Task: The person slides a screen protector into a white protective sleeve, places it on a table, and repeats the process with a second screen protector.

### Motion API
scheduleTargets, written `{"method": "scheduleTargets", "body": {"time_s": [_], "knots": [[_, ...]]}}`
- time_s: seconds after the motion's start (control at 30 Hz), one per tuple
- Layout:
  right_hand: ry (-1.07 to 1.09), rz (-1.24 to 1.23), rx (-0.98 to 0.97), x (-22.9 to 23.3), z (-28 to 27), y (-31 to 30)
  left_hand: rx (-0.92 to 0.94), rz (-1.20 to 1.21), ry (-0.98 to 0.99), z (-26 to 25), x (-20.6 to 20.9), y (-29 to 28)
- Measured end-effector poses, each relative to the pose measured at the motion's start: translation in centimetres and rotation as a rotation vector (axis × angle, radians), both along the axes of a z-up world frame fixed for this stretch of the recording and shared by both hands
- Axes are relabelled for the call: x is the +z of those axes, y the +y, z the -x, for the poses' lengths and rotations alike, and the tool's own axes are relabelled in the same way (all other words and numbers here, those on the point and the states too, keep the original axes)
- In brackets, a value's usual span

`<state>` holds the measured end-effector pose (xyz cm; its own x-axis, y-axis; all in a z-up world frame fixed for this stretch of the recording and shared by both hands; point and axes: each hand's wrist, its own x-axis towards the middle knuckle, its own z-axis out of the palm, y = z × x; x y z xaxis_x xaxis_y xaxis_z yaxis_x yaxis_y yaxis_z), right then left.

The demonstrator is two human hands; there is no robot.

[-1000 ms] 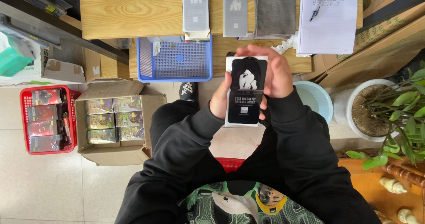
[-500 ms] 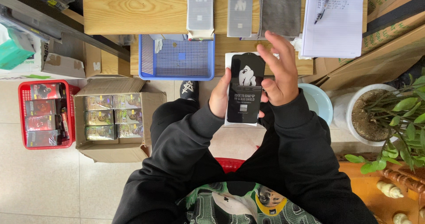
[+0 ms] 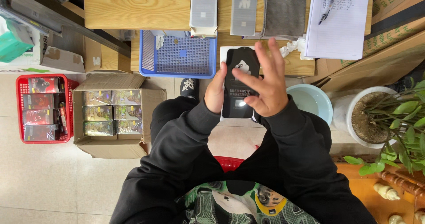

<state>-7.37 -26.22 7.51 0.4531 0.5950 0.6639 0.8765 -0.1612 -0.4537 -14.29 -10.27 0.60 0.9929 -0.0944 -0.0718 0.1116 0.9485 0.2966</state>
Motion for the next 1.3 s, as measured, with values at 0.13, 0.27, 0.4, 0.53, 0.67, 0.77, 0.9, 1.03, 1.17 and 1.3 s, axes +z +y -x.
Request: {"method": "scheduleTargets", "body": {"time_s": [0.13,0.27,0.4,0.53,0.67,0.77,0.9,1.03,1.17,1.3], "knots": [[-0.043,0.048,0.029,-0.7,1.4,0.8,0.035,-0.022,-0.049,-0.7,3.4,1.9],[-0.065,0.079,0.090,-1.0,3.0,1.7,-0.037,-0.044,-0.032,-1.6,4.1,4.1],[-0.038,0.055,0.174,-0.9,4.7,2.7,-0.126,0.125,-0.124,-1.8,2.6,4.1],[-0.036,0.060,0.206,-0.4,5.5,2.4,-0.077,-0.067,-0.255,-2.6,2.4,5.6],[0.080,-0.212,0.083,0.0,4.2,1.6,-0.052,-0.042,-0.116,-2.1,4.4,4.7],[0.119,-0.327,-0.069,-0.1,2.3,0.3,-0.050,-0.050,-0.032,-1.5,6.0,3.5],[0.136,-0.306,-0.152,1.2,0.6,-0.5,-0.092,-0.036,0.033,-1.0,6.1,1.4],[0.191,-0.137,-0.122,0.8,-0.2,-1.1,-0.022,-0.045,0.057,0.4,5.4,-1.0],[0.116,0.089,-0.204,0.9,-0.1,-1.2,-0.159,-0.196,-0.035,-0.1,4.3,-0.1],[0.079,0.064,-0.089,0.6,0.1,-0.3,0.009,-0.003,-0.031,-0.9,1.1,-0.6]]}}
